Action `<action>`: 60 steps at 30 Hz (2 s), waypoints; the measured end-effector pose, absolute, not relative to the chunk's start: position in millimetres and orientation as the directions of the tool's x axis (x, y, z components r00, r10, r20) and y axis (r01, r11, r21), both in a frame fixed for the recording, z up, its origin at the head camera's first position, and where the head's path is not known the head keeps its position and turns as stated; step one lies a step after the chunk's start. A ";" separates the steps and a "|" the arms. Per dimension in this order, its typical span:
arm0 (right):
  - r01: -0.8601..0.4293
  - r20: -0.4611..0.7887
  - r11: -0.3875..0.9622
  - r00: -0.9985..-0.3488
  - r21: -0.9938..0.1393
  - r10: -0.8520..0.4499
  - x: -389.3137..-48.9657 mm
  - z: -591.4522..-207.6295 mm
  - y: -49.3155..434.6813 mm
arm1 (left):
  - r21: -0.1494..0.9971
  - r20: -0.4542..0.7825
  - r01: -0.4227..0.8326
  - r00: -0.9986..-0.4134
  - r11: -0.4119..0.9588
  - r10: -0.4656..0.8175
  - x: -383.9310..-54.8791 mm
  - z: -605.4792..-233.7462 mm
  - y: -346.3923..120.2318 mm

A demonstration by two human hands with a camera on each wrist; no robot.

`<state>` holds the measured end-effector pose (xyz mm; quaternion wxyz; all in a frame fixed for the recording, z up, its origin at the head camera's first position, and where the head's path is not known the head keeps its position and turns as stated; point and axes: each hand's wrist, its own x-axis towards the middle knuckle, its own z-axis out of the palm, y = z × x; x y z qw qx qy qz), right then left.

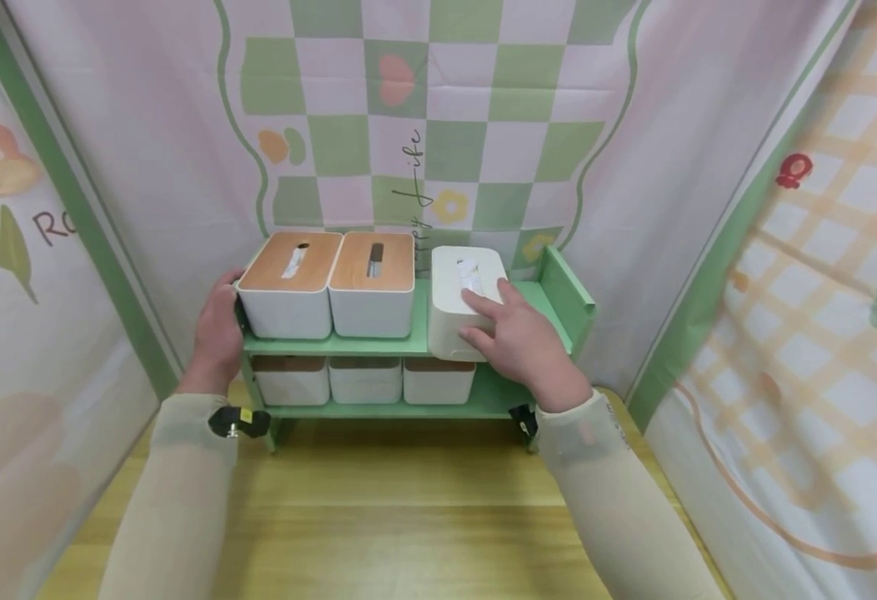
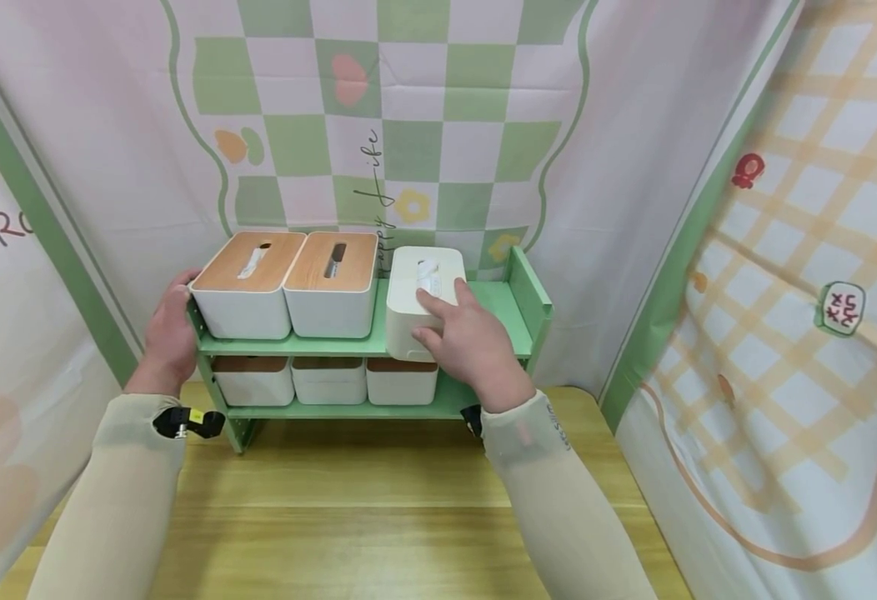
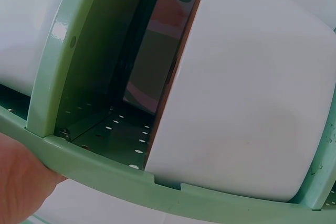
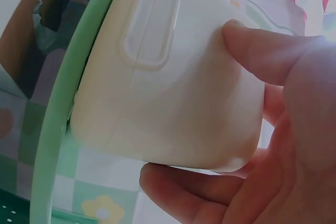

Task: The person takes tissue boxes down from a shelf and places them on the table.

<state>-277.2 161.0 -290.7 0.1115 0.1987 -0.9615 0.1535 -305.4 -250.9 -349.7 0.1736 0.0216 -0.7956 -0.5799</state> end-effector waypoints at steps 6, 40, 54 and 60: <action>-0.463 0.338 0.856 -0.863 -0.230 -0.376 -277.3 -291.5 163.6 | 0.930 0.248 0.163 -0.939 0.329 -0.237 -306.4 -349.9 -249.7; -0.583 0.340 0.804 -0.784 -0.118 -0.519 -259.9 -289.1 160.9 | 0.926 0.231 0.142 -0.946 0.351 -0.226 -305.5 -350.5 -250.6; -0.511 0.447 0.749 -0.836 -0.421 -0.319 -254.9 -300.8 172.0 | 0.924 0.233 0.135 -0.941 0.358 -0.247 -306.0 -347.6 -249.0; -0.413 0.401 0.592 -0.902 -0.692 -0.160 -255.8 -308.9 187.0 | 0.921 0.246 0.147 -0.938 0.361 -0.245 -305.2 -347.2 -250.1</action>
